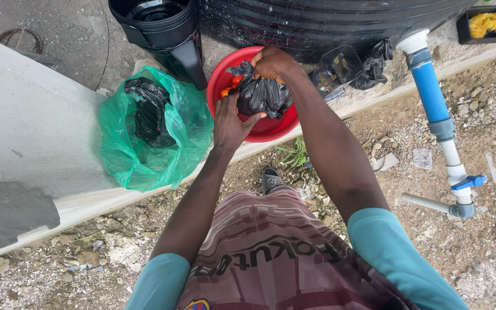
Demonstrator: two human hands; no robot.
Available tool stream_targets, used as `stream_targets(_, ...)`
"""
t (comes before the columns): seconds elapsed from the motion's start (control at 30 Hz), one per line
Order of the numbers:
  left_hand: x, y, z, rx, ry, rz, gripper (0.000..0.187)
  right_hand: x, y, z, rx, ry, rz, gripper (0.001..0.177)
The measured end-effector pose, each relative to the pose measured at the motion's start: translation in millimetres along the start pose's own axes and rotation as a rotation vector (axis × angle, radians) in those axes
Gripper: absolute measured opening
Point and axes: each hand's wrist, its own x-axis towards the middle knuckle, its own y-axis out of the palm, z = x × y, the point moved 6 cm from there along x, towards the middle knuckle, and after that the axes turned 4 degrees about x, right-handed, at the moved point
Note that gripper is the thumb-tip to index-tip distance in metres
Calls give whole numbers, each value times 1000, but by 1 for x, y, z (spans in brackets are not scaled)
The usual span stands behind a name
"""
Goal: The person removes tomatoes from a plastic bag, places them into a red bowl, washes them under a water faucet, and then uses a knife to cut them into smaller pieces within the bowl.
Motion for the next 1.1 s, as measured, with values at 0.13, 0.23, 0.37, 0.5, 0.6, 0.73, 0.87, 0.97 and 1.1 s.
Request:
stream_targets(0.13,-6,-1,9,-23,-8,16,85,38,3,-29,227,-132,-2,16)
stream_targets(0.23,-13,-9,9,-18,-12,1,83,39,23,-42,607,-71,110,20)
stream_targets(0.37,-18,-25,-2,-102,69,-184,77,8,43,-28,820,-24,186,24)
stream_targets(0.5,-14,-19,6,-371,-189,-134,53,-15,51,-13,1239,104,254,33)
stream_targets(0.6,-9,-19,7,-389,-230,-106,45,-20,46,-10,1287,106,229,33)
stream_targets(0.73,3,-18,19,-438,-255,-76,39,-27,40,-12,1341,95,304,25)
stream_targets(0.87,7,-13,21,-348,-75,-92,27,-43,34,-11,1217,-41,274,27)
stream_targets(0.97,7,-8,22,-377,-89,-111,20,-58,29,-3,941,-258,177,33)
stream_targets(1.1,17,-13,8,-387,-86,-109,18,-95,12,13,239,-602,-46,35)
